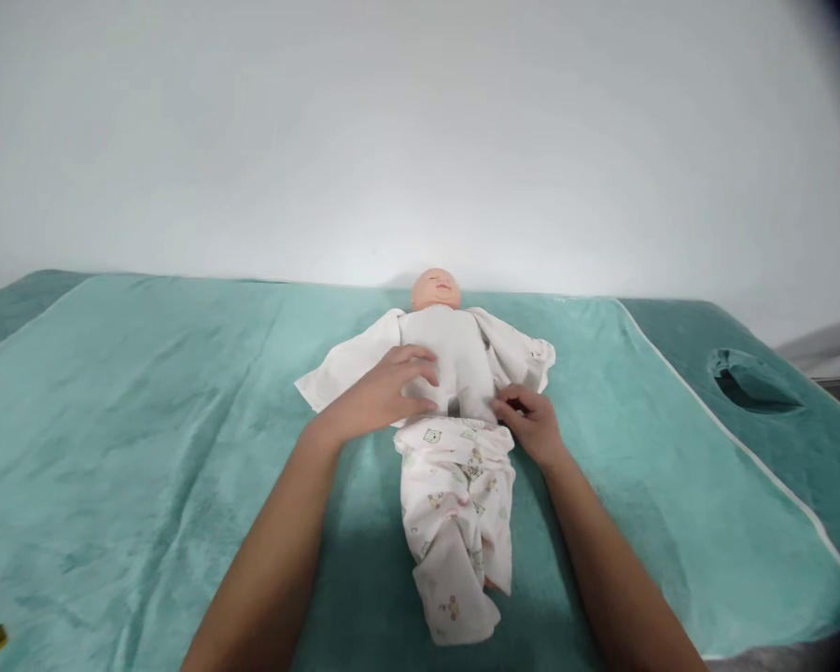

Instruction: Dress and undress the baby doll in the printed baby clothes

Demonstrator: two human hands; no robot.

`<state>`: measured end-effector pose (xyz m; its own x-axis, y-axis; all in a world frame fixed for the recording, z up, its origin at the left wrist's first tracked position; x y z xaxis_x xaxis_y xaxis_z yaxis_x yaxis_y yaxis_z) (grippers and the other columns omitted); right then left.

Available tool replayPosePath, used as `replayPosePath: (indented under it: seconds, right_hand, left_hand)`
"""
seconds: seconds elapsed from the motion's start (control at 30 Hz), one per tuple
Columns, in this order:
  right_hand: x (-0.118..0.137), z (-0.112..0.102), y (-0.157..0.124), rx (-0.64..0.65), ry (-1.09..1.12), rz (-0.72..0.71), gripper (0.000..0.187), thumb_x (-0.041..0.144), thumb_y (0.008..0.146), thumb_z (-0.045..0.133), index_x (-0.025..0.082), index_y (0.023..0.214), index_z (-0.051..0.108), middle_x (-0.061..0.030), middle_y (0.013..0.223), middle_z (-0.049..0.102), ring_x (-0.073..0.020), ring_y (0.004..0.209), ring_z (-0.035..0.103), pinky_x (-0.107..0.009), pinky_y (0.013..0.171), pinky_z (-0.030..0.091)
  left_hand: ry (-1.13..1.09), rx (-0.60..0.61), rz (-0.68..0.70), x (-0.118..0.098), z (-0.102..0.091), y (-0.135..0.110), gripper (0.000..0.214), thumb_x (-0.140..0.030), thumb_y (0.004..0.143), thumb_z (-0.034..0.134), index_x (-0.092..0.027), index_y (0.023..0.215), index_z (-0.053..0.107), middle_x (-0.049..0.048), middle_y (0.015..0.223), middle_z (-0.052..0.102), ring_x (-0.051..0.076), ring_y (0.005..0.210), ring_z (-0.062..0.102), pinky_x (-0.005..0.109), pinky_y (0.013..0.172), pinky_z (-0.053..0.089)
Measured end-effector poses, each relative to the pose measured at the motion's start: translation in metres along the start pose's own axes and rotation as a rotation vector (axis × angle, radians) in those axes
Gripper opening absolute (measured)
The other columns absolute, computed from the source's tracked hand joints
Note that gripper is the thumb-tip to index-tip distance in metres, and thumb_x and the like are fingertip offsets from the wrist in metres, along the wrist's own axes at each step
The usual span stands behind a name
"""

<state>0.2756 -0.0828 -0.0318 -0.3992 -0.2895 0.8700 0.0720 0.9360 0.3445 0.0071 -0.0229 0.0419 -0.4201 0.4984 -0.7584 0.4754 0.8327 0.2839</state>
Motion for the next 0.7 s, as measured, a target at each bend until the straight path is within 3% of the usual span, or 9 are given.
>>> replayPosePath:
  seconds: [0.1, 0.23, 0.37, 0.47, 0.53, 0.6, 0.7]
  right_hand:
    - [0.004, 0.003, -0.002, 0.177, 0.076, -0.116, 0.027, 0.046, 0.081, 0.078, 0.023, 0.071, 0.069, -0.0008, 0.075, 0.060, -0.0160, 0.068, 0.055, -0.031, 0.063, 0.047]
    - [0.010, -0.003, -0.005, 0.322, 0.046, -0.168, 0.028, 0.053, 0.073, 0.084, 0.028, 0.086, 0.078, -0.0059, 0.101, 0.063, -0.0239, 0.098, 0.062, -0.041, 0.090, 0.053]
    - [0.020, -0.001, -0.007, 0.348, -0.068, -0.219, 0.030, 0.053, 0.072, 0.085, 0.026, 0.081, 0.075, -0.0084, 0.141, 0.056, -0.0321, 0.135, 0.048, -0.050, 0.116, 0.037]
    - [0.028, 0.007, -0.006, 0.274, -0.097, -0.280, 0.023, 0.043, 0.087, 0.074, 0.025, 0.075, 0.067, -0.0065, 0.138, 0.063, -0.0306, 0.143, 0.043, -0.053, 0.118, 0.035]
    - [0.030, 0.011, -0.003, 0.200, -0.141, -0.269, 0.020, 0.041, 0.095, 0.064, 0.027, 0.080, 0.066, -0.0056, 0.121, 0.073, -0.0288, 0.134, 0.054, -0.050, 0.111, 0.043]
    - [0.029, 0.014, 0.006, 0.118, -0.248, -0.229, 0.021, 0.042, 0.098, 0.056, 0.028, 0.086, 0.067, -0.0054, 0.103, 0.076, -0.0275, 0.110, 0.068, -0.044, 0.095, 0.052]
    - [0.025, 0.013, 0.030, 0.049, -0.449, -0.208, 0.026, 0.043, 0.099, 0.051, 0.026, 0.086, 0.067, -0.0050, 0.085, 0.074, -0.0234, 0.081, 0.069, -0.035, 0.074, 0.049]
  left_hand:
    - [0.026, 0.367, 0.078, -0.014, 0.009, -0.005, 0.018, -0.041, 0.071, 0.084, -0.032, 0.086, 0.078, -0.0003, 0.152, 0.050, 0.036, 0.153, 0.026, 0.056, 0.124, 0.026]
    - [0.031, 0.522, 0.092, -0.016, 0.011, -0.010, 0.015, -0.041, 0.069, 0.086, -0.033, 0.079, 0.078, -0.0043, 0.154, 0.049, 0.036, 0.158, 0.006, 0.057, 0.127, 0.017]
    - [0.037, 0.420, 0.135, -0.011, 0.015, -0.007, 0.008, -0.032, 0.077, 0.078, -0.028, 0.079, 0.071, -0.0018, 0.149, 0.054, 0.034, 0.156, 0.020, 0.051, 0.123, 0.029]
    - [0.085, 0.257, 0.148, -0.005, 0.021, -0.002, 0.011, -0.022, 0.084, 0.066, -0.027, 0.094, 0.069, 0.0023, 0.132, 0.066, 0.031, 0.141, 0.048, 0.043, 0.114, 0.040]
    - [0.160, 0.145, 0.098, -0.001, 0.026, 0.001, 0.021, -0.021, 0.088, 0.060, -0.029, 0.106, 0.067, 0.0024, 0.117, 0.071, 0.029, 0.119, 0.064, 0.039, 0.101, 0.047]
    - [0.258, 0.046, 0.022, 0.003, 0.032, 0.003, 0.018, -0.024, 0.090, 0.057, -0.029, 0.107, 0.063, 0.0020, 0.108, 0.071, 0.027, 0.098, 0.068, 0.037, 0.085, 0.049]
    - [0.377, -0.062, -0.055, 0.006, 0.038, 0.005, 0.009, -0.025, 0.093, 0.054, -0.028, 0.099, 0.059, 0.0026, 0.101, 0.069, 0.026, 0.090, 0.066, 0.035, 0.075, 0.046]
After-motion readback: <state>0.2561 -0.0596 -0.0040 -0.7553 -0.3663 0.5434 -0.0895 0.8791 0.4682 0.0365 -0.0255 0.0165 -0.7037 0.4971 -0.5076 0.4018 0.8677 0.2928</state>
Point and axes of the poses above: each hand's wrist, its own y-axis towards the middle knuckle, its own z-axis out of the palm, x = y × z, the point moved 2 cm from there along y, towards the middle knuckle
